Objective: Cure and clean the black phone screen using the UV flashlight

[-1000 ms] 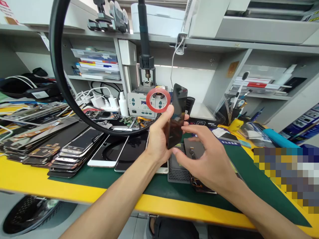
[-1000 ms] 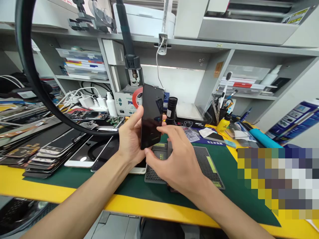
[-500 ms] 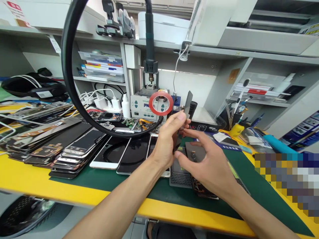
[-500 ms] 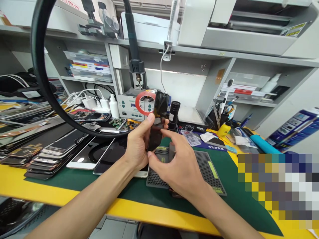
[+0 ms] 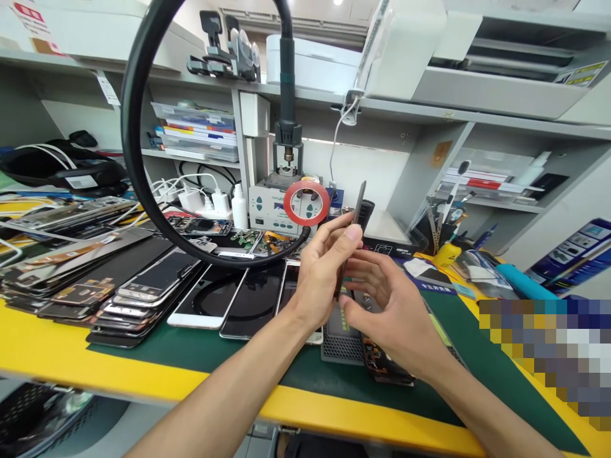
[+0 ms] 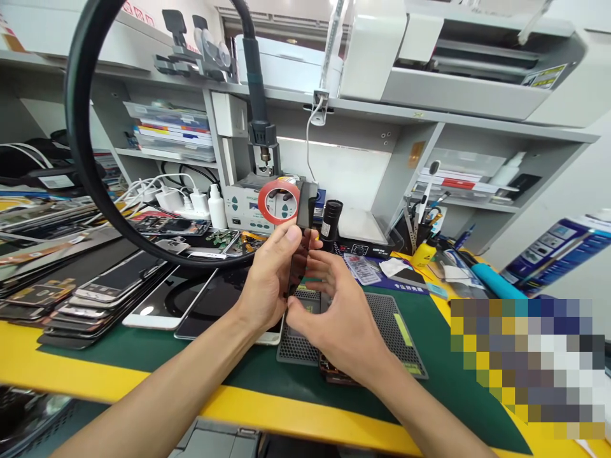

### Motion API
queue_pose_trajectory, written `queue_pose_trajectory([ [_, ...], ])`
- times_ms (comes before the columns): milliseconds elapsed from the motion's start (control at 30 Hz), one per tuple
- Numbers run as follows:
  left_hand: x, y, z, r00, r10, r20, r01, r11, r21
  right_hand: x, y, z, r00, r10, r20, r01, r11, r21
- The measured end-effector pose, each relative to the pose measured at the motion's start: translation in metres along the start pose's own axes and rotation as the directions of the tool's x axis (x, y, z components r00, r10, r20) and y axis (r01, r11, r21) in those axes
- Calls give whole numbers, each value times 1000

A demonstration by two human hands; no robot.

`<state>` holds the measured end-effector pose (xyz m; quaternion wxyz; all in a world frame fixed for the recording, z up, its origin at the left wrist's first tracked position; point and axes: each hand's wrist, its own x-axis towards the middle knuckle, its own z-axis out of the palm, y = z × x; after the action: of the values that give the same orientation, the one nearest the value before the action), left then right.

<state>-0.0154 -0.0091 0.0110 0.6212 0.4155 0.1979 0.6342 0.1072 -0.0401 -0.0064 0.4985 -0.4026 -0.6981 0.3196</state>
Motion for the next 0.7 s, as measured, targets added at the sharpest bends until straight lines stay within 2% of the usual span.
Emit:
queue_pose_trajectory([
  [367, 1, -7, -3, 995, 56, 77, -62, 995, 80, -3, -3, -5, 998, -45, -44, 44, 998, -38],
  [533, 4, -2, -8, 979, 46, 201, -70, 991, 116, 0, -9, -11, 997, -53, -48, 50, 997, -66],
  [700, 5, 11, -18, 933, -34, 359, -75, 955, 287, 2, -9, -19, 996, -66, -67, 62, 995, -73],
])
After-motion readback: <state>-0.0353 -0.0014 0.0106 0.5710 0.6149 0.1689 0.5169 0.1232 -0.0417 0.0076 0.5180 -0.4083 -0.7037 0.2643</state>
